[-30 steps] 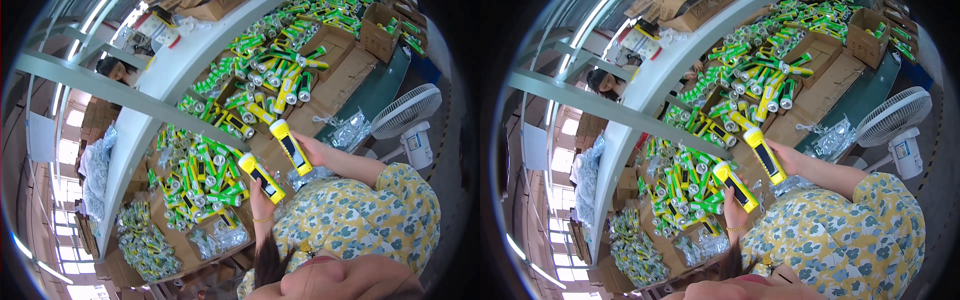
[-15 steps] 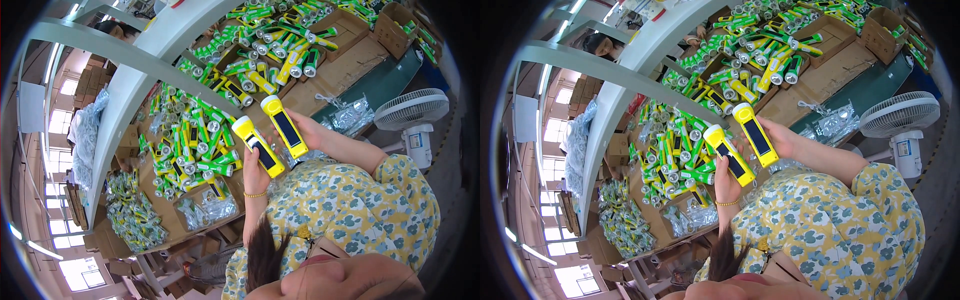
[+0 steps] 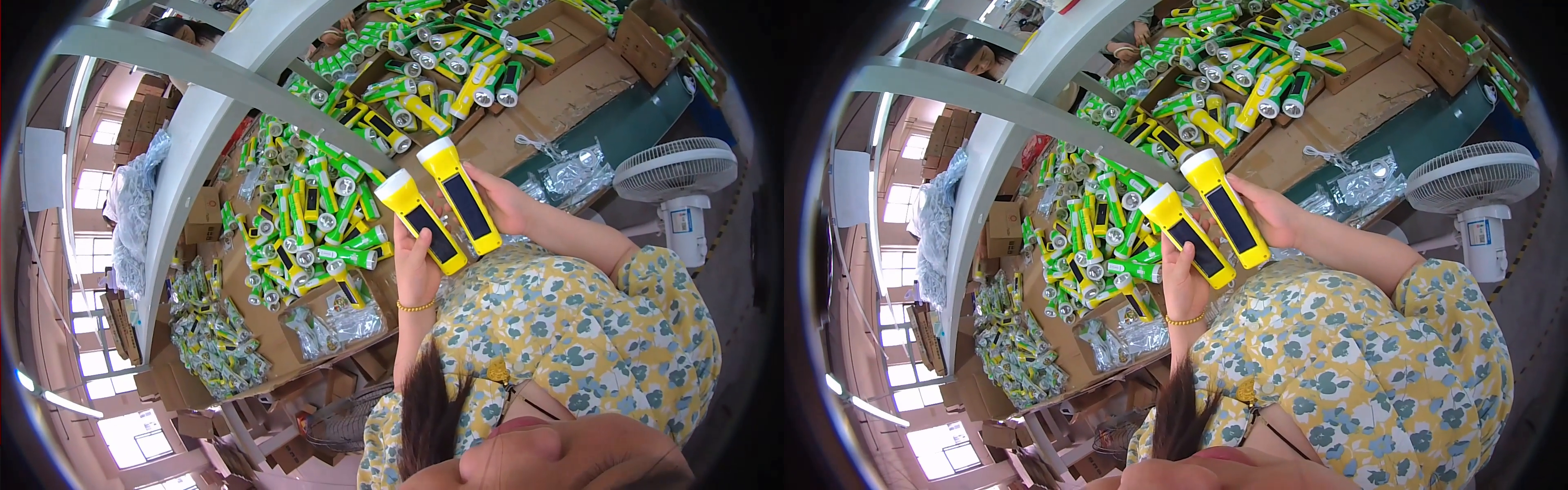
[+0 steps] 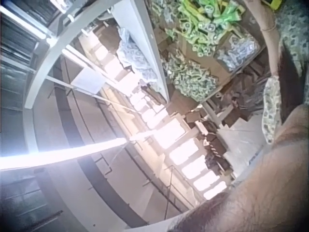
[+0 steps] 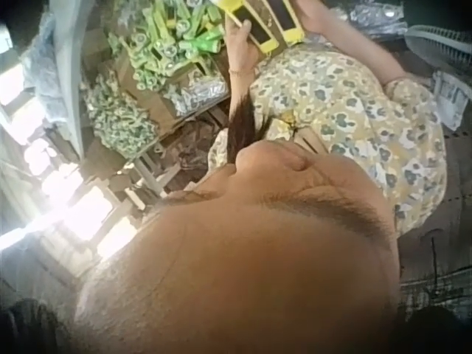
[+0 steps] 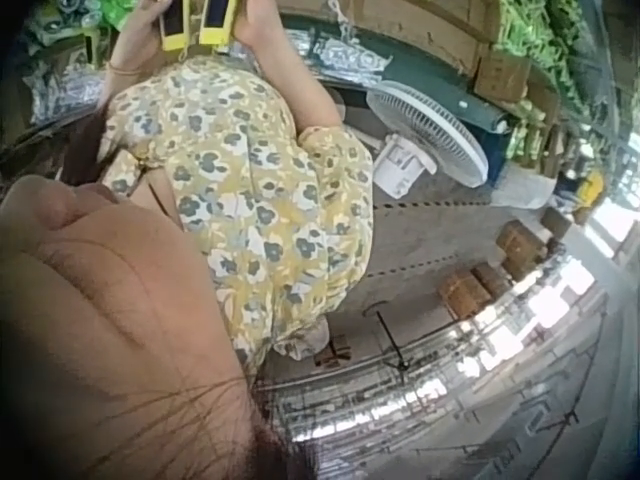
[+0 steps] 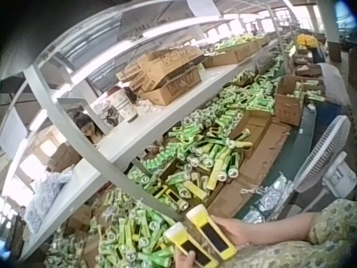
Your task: Inspecting and sorting numerous yellow and green plastic flashlights on an assembly workbench.
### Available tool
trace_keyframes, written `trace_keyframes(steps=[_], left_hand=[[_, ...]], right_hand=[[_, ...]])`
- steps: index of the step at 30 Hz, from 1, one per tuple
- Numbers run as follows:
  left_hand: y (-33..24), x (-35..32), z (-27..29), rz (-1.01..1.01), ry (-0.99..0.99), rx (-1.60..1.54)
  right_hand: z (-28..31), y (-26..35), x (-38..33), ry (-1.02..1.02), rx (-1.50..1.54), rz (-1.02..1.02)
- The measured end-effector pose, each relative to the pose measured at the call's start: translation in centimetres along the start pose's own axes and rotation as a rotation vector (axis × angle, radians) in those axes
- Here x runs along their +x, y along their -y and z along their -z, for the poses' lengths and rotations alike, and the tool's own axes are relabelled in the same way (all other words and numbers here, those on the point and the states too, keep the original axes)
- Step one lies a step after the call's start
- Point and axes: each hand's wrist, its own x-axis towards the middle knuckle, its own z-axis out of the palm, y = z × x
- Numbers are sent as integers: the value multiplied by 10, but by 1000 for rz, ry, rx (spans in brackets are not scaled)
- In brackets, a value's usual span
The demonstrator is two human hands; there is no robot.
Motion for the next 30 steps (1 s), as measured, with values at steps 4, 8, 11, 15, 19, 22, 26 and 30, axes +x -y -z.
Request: trace_keyframes(steps=[4, 8, 11, 15, 19, 22, 26, 30], left_hand=[[-2, 1, -3, 97, 11, 0], [-1, 2, -8, 115, -24, -95], [0, 1, -2, 108, -23, -49], [-1, -3, 5, 83, -54, -7], [-5, -2, 4, 103, -91, -8], [-2, 4, 21, 85, -146, 92], [-48, -3, 21, -111, -190, 755], [-86, -1, 33, -189, -300, 669]], right_hand=[[11, -1, 5, 125, 62, -60], [6, -1, 3, 3, 112, -40], [9, 0, 5, 15, 35, -48], [9, -1, 10, 78, -51, -62], [6, 4, 12, -175, -931, 241], [8, 24, 12, -46, -1260, 353], [-43, 80, -56, 774, -129, 133], [-33, 103, -42, 98, -917, 730]])
